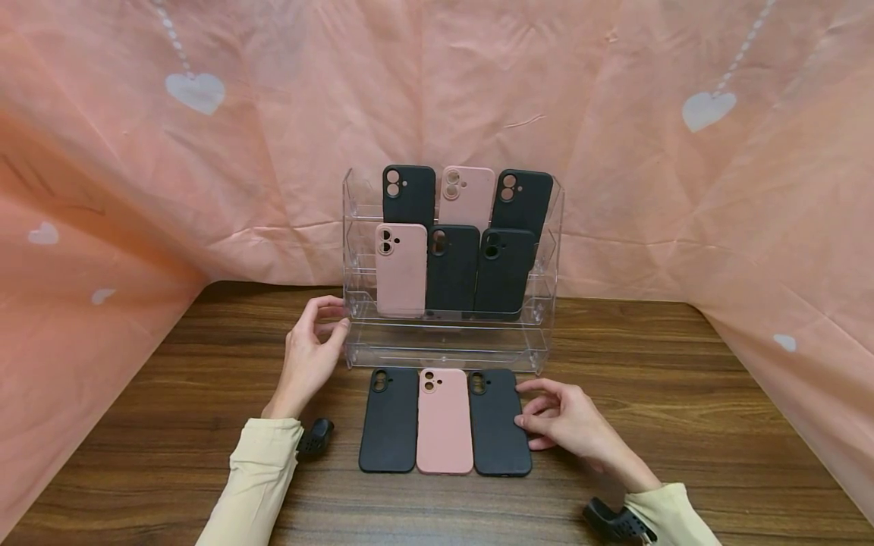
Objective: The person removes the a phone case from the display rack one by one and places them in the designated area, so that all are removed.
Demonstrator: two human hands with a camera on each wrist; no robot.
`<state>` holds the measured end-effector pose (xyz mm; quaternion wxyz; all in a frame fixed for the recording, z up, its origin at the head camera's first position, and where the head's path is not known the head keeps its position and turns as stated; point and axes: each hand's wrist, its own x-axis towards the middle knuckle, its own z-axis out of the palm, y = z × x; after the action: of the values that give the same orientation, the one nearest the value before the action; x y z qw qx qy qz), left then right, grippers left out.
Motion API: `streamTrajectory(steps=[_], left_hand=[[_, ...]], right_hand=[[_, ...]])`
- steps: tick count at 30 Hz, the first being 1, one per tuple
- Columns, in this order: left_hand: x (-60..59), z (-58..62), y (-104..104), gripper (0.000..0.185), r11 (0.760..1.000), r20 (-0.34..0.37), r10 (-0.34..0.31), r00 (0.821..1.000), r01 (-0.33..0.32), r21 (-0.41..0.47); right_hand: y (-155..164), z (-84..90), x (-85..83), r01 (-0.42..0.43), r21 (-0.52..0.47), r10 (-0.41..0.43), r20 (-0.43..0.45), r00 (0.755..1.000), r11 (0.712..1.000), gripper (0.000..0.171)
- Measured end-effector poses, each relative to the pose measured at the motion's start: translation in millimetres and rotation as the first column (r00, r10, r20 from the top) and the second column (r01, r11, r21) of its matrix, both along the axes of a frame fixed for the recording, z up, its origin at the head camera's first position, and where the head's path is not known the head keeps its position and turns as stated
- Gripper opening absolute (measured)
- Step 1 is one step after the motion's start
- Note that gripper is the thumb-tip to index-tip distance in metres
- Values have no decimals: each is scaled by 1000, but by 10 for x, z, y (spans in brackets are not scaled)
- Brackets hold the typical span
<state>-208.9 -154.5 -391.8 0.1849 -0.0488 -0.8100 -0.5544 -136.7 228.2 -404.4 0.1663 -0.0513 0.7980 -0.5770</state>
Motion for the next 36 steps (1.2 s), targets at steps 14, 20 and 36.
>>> streamTrajectory(steps=[14, 20, 36], left_hand=[[9, 0, -6, 31, 1000, -8, -5, 1000, 5, 0], [18, -1, -11, 31, 1000, -8, 2, 1000, -2, -8], [9, 0, 1, 31, 1000, -21, 10, 1000, -11, -24]], right_hand=[[-111, -21, -15, 31, 131, -15, -119, 993, 991, 46], [-121, -4, -19, 35, 165, -13, -130, 991, 986, 43], [-24, 136, -69, 106, 194, -61, -228, 972, 975, 30]])
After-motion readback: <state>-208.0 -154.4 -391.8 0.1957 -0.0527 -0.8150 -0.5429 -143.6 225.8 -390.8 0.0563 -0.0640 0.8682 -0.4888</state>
